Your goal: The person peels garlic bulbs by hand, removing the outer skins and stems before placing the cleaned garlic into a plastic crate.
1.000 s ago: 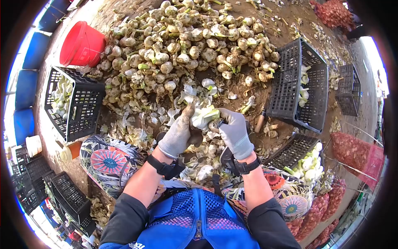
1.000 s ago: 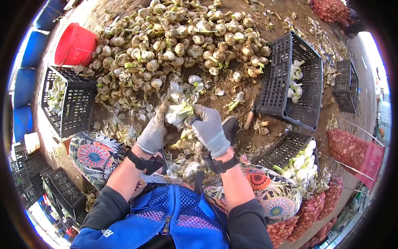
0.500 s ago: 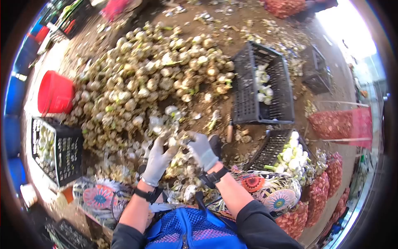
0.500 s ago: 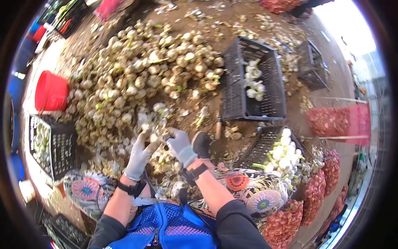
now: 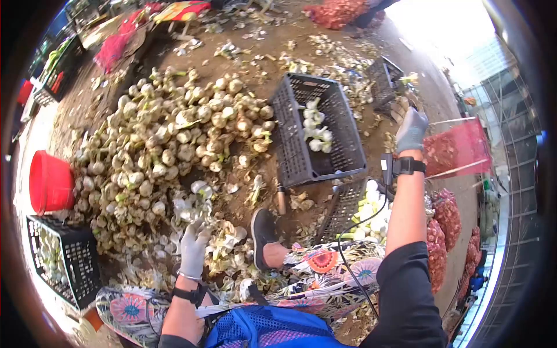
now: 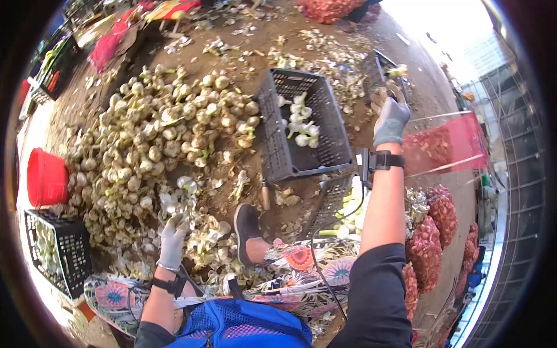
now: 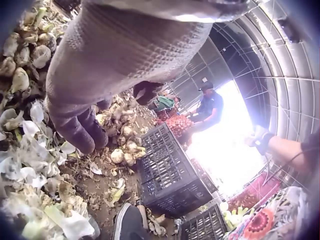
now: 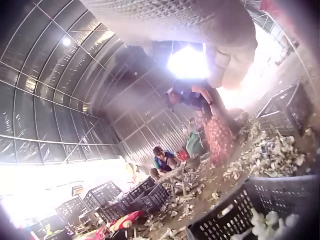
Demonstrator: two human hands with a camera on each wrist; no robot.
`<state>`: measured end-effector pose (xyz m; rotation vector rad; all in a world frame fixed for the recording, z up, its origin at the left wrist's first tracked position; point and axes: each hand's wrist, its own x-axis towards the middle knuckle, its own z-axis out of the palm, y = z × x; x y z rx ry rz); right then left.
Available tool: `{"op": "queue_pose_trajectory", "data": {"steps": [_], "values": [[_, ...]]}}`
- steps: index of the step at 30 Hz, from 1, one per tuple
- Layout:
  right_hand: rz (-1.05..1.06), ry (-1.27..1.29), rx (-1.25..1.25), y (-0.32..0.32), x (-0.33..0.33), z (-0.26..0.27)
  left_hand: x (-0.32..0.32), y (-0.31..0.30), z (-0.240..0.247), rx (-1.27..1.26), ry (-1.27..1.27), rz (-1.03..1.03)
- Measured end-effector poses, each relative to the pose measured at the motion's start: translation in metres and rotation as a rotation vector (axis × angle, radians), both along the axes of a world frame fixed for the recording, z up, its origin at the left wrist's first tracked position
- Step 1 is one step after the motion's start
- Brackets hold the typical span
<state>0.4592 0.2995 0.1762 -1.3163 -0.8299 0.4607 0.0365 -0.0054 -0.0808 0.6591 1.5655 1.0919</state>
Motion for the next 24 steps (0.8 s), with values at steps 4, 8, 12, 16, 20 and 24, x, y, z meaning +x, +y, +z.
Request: {"op": "queue_pose_trajectory", "data": {"steps": [4, 8, 12, 16, 20, 24], "values": [[0.534, 0.013, -0.178, -0.011, -0.089, -0.072, 0.005, 0.008, 0.027, -0.007, -0.003, 0.001], [0.724, 0.073, -0.519, -0.019, -0.165, -0.191, 0.0, -0.004, 0.01, -0.095, -0.004, -0.036], [0.891, -0.463, -0.694, -0.002, -0.197, -0.314, -0.004, 0.002, 0.019, -0.189, -0.028, 0.024], [0.938, -0.973, -0.995, -0.001, -0.228, -0.378, -0.006, 0.009, 0.008, -0.18, -0.125, 0.06], [0.803, -1.003, -0.881, -0.037, -0.239, -0.411, -0.012, 0.018, 0.006, -0.203, -0.102, 0.001], [1.157, -0.164, -0.719, -0.105, -0.28, -0.334, -0.018, 0.023, 0.004, -0.178, -0.352, 0.087]]}}
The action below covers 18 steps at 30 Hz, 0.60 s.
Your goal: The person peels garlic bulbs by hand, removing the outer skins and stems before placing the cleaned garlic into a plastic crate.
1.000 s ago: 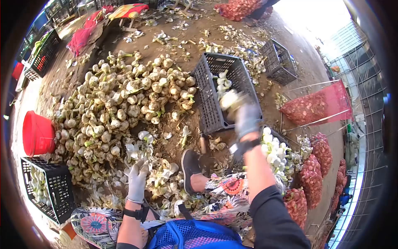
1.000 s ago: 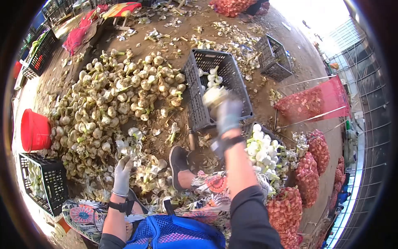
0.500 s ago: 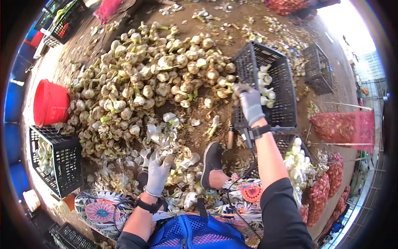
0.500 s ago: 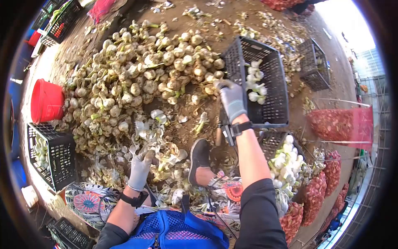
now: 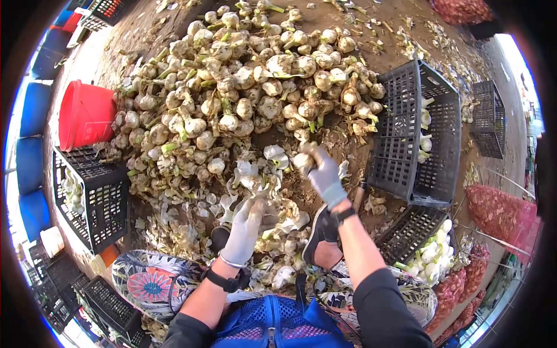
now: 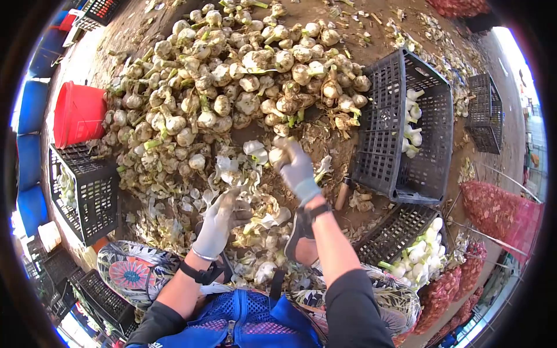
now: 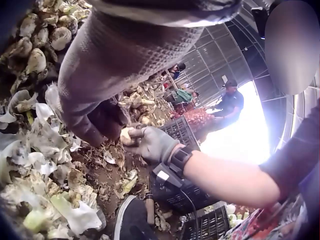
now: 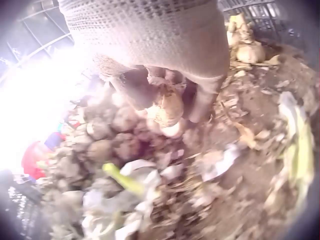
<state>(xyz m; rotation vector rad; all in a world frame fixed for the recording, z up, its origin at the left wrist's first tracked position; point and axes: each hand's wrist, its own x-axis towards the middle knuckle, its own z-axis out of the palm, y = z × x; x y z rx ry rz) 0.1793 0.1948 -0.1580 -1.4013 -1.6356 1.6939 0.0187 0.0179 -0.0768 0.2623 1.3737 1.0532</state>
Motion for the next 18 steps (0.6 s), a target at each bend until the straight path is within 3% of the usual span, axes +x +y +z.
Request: {"op": "queue_pose_trajectory", "data": {"steps": [2, 4, 5, 6, 8, 10, 11, 12, 13, 14, 16, 18], "values": [[0.106, 0.155, -0.088, -0.041, -0.016, 0.036, -0.002, 0.006, 0.004, -0.025, -0.335, 0.177], [0.149, 0.483, -0.203, -0.074, -0.036, 0.064, -0.005, 0.005, 0.003, 0.153, -0.541, 0.289], [0.164, 0.324, 0.11, -0.086, -0.034, 0.059, -0.006, 0.005, 0.006, 0.171, -0.466, 0.301], [0.173, 0.329, 0.112, -0.088, -0.033, 0.06, -0.008, 0.005, 0.008, 0.188, -0.39, 0.314], [-0.131, 0.686, -0.244, -0.083, -0.03, 0.073, -0.004, 0.009, 0.022, 0.137, -0.158, 0.338], [-0.422, 0.45, -0.279, -0.076, -0.037, 0.113, -0.002, 0.004, 0.017, 0.224, 0.324, 0.185], [-0.307, 0.279, -0.115, -0.078, -0.029, 0.104, 0.001, 0.0, 0.015, 0.232, 0.319, 0.185], [-0.191, 0.107, 0.045, -0.081, -0.021, 0.088, 0.003, -0.005, 0.014, 0.264, 0.552, 0.086], [-0.135, 0.114, -0.061, -0.086, -0.022, 0.084, 0.006, -0.007, 0.018, 0.295, 0.787, -0.012], [-0.111, 0.172, -0.063, -0.095, -0.024, 0.083, 0.009, -0.009, 0.022, 0.301, 0.787, -0.008], [-0.003, -0.065, 0.115, -0.102, -0.028, 0.081, 0.013, -0.01, 0.033, 0.382, 1.067, -0.054], [-0.008, -0.044, 0.131, -0.107, -0.026, 0.084, 0.01, -0.014, 0.037, 0.383, 1.024, -0.057]]}}
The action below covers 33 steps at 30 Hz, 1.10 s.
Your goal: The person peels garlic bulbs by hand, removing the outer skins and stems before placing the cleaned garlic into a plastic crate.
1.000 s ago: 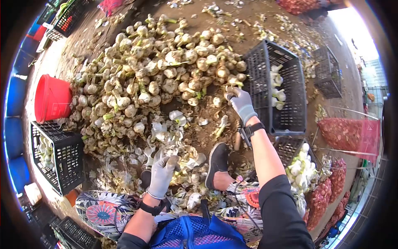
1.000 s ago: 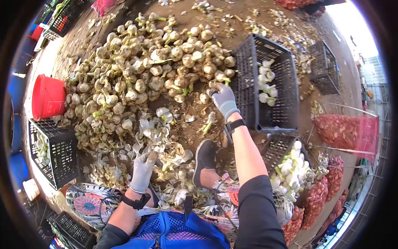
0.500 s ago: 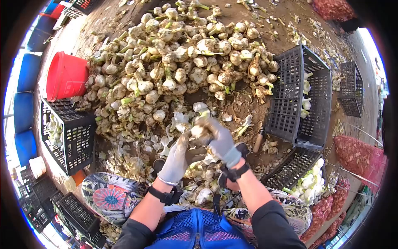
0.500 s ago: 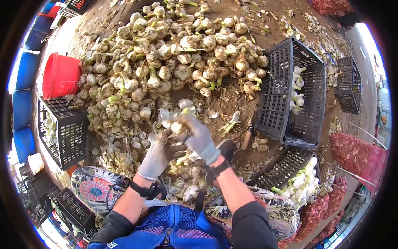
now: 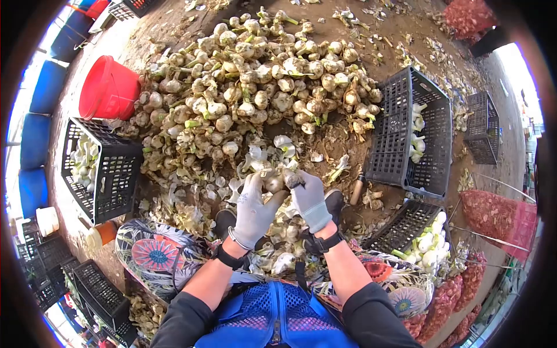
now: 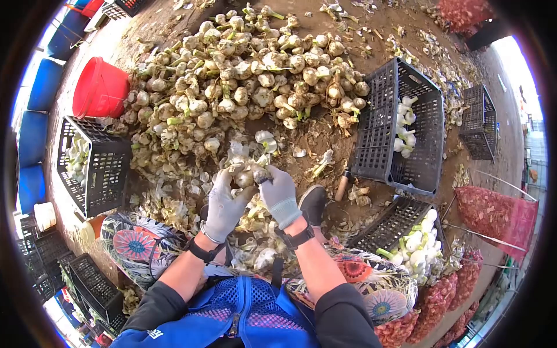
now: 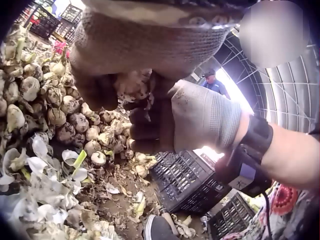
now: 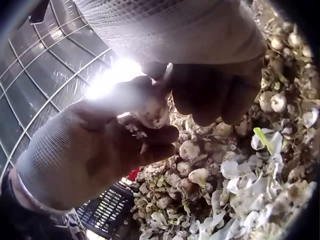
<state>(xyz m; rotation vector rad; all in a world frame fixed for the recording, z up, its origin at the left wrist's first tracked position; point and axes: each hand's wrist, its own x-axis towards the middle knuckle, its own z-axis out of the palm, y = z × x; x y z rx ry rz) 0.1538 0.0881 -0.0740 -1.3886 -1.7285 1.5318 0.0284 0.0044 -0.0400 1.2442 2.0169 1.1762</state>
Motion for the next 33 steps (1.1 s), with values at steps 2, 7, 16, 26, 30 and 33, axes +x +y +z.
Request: {"op": "queue_pose_trajectory", "data": {"steps": [2, 7, 16, 26, 30, 33], "values": [[-0.005, 0.013, 0.017, 0.001, 0.007, 0.017, -0.001, -0.005, -0.006, -0.106, -0.299, -0.048], [-0.004, 0.191, -0.212, 0.0, 0.025, 0.032, -0.004, 0.001, 0.014, 0.037, -0.437, -0.089], [-0.102, 0.559, -0.49, -0.003, 0.018, 0.038, -0.012, -0.011, 0.008, -0.058, -1.048, -0.066], [-0.129, 0.557, -0.528, -0.009, 0.015, 0.042, -0.016, -0.015, 0.018, -0.084, -1.231, -0.058], [-0.076, 0.382, -0.369, -0.008, 0.019, 0.041, -0.026, -0.021, 0.008, -0.225, -1.527, -0.185], [0.111, 0.336, 0.199, -0.008, 0.017, 0.039, -0.025, -0.025, 0.008, -0.393, -1.655, -0.239]]}}
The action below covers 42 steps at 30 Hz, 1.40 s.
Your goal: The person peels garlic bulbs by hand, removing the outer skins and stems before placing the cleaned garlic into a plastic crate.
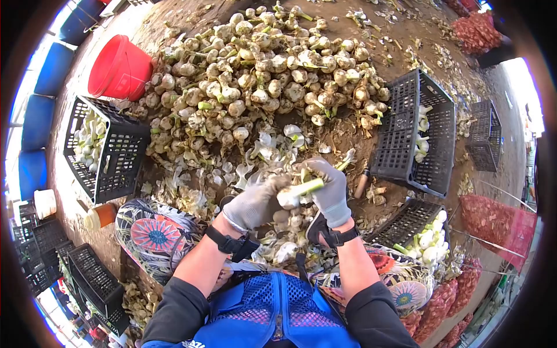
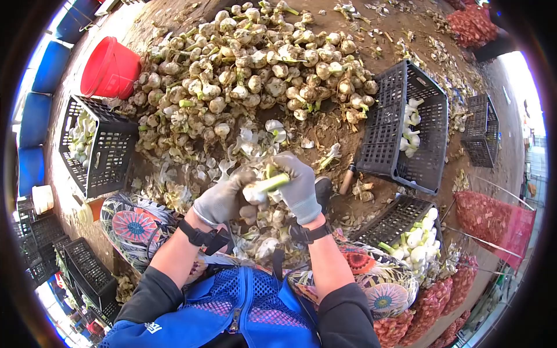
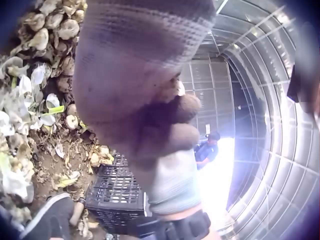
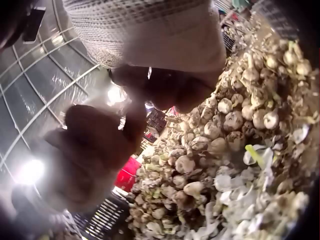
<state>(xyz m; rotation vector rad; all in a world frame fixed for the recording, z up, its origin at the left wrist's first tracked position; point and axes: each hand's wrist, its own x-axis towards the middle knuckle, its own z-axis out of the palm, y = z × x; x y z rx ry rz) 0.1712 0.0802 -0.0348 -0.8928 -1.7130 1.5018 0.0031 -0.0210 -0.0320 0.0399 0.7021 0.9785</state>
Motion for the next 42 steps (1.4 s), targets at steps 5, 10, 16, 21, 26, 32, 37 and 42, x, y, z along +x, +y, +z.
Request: {"op": "queue_pose_trajectory", "data": {"steps": [5, 10, 16, 21, 26, 32, 37, 42], "values": [[-0.024, -0.001, -0.149, 0.009, 0.005, -0.02, 0.015, 0.005, 0.007, 0.043, 0.031, 0.186], [-0.03, 0.529, -0.893, 0.001, 0.03, -0.014, 0.01, 0.008, -0.003, -0.031, 0.098, 0.235], [-0.056, 0.185, -0.64, -0.001, 0.019, 0.001, 0.014, 0.016, 0.005, 0.131, 0.524, 0.167], [0.085, 0.083, -0.518, 0.0, 0.019, 0.017, 0.008, 0.021, 0.0, 0.034, 0.453, 0.066], [-0.117, 0.182, -0.597, 0.006, 0.024, 0.009, 0.019, 0.021, 0.013, 0.252, 0.744, 0.316], [-0.315, 0.251, -0.678, 0.016, 0.038, -0.009, 0.018, 0.004, 0.025, 0.51, 1.11, 0.064], [-0.392, 0.155, -0.723, 0.008, 0.039, -0.022, 0.027, 0.0, 0.048, 0.426, 0.926, -0.094], [-0.425, 0.233, -0.468, 0.01, 0.044, -0.036, 0.026, -0.008, 0.033, 0.259, 0.829, -0.253]]}}
